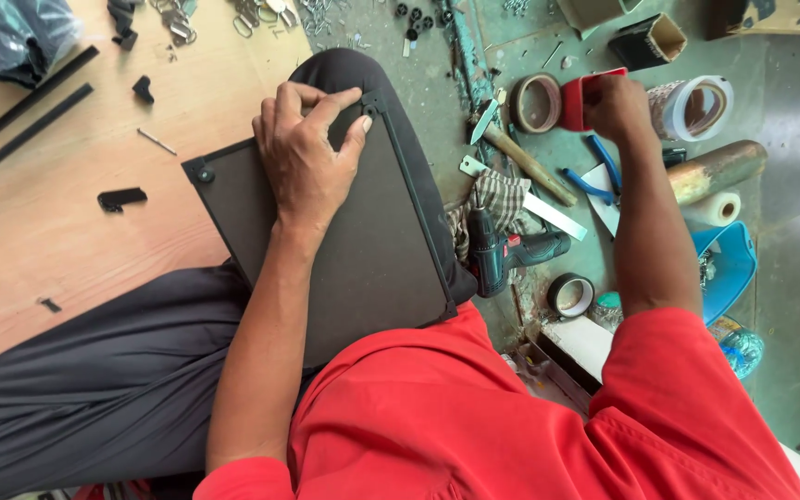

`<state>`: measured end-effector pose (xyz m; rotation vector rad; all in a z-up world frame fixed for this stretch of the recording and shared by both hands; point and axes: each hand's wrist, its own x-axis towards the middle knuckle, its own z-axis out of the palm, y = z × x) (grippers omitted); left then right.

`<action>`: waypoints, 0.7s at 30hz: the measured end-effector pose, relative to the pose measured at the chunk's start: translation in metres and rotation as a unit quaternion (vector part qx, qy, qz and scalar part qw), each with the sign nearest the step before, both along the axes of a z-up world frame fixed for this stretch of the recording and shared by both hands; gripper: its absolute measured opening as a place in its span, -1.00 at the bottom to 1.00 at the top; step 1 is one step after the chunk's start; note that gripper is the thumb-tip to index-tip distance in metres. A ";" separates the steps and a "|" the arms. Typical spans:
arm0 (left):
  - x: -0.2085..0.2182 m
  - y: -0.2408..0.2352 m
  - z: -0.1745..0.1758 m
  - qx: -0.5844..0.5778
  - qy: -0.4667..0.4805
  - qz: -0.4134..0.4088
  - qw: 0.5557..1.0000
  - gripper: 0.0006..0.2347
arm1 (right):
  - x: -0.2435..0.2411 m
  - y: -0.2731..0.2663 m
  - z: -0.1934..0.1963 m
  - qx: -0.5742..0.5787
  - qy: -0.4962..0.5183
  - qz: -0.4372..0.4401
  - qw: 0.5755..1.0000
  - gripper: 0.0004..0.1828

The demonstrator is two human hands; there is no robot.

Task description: The person sits on the workshop floor with a photo frame on their lap and attaches a metal hanging bracket to its back. They position the bracket, drive screws with a cordless drill, tap it with a hammer, then place the finished frame onto a stack of completed frames and pick up the next one.

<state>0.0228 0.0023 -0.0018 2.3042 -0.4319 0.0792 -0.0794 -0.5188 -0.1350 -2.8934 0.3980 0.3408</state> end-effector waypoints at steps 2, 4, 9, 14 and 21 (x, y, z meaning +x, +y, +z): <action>0.000 -0.001 -0.001 0.003 0.005 0.004 1.000 -0.74 | -0.002 0.016 0.021 0.015 -0.001 -0.006 1.000 -0.79; -0.002 0.000 -0.003 0.010 0.014 0.014 1.000 -0.74 | -0.006 0.026 0.032 0.034 0.001 -0.007 0.999 -0.79; -0.002 -0.002 -0.007 0.010 -0.002 0.004 1.000 -0.74 | -0.017 0.029 0.041 0.086 -0.154 -0.083 0.981 -0.86; -0.004 -0.001 -0.005 0.013 0.008 0.001 1.000 -0.74 | 0.033 0.113 0.050 0.281 -0.194 -0.092 0.935 -0.91; -0.003 0.000 0.001 0.016 0.005 0.014 1.000 -0.74 | 0.118 0.219 0.018 0.228 -0.193 0.098 0.949 -0.87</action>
